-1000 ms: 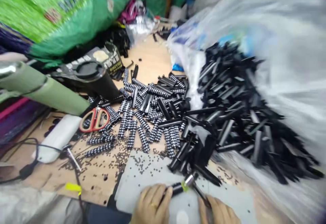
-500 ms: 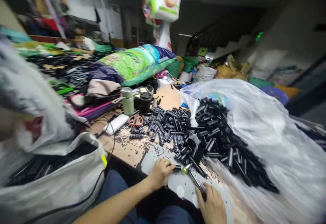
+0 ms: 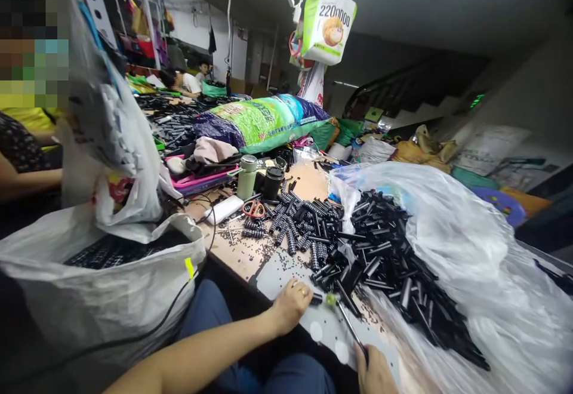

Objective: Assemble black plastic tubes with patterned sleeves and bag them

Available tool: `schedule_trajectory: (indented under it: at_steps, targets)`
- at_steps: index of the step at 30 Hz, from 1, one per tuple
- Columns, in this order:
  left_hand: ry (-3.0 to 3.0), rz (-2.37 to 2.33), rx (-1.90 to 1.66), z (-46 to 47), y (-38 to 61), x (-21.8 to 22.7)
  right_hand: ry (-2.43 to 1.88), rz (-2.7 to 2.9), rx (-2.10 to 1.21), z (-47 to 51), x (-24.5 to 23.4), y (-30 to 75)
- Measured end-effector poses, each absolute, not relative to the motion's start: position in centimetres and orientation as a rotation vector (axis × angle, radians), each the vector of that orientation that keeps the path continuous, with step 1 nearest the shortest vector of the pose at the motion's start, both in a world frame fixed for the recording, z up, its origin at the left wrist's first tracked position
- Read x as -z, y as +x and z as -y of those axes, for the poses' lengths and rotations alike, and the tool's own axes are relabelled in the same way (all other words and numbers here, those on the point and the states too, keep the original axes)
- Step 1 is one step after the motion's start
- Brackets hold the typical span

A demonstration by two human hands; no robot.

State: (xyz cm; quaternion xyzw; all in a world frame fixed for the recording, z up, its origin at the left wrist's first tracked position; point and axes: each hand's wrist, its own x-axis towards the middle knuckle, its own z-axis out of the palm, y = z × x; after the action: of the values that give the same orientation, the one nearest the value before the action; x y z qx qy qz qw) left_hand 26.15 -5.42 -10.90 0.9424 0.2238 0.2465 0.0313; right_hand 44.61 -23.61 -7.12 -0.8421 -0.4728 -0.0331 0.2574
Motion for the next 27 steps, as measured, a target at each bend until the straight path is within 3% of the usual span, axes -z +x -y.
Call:
schedule_trajectory:
  at_steps: [4, 6, 13, 27]
  targets:
    - [2.917, -0.880, -0.763, 7.8, 26.9, 10.8, -2.383, 1.022, -0.496, 23.9, 5.7, 42.8]
    - [2.895, -0.893, -0.716, 9.0, 26.4, 10.5, -2.334, 0.961, -0.623, 23.9, 4.5, 41.5]
    - [2.805, -0.740, -0.570, 9.2, 25.8, 9.4, -2.121, 0.858, -0.813, 22.8, 3.5, 39.5]
    - [2.731, -0.710, -0.349, 10.5, 26.3, 9.5, -2.103, 1.029, -0.768, 21.1, 2.3, 36.7]
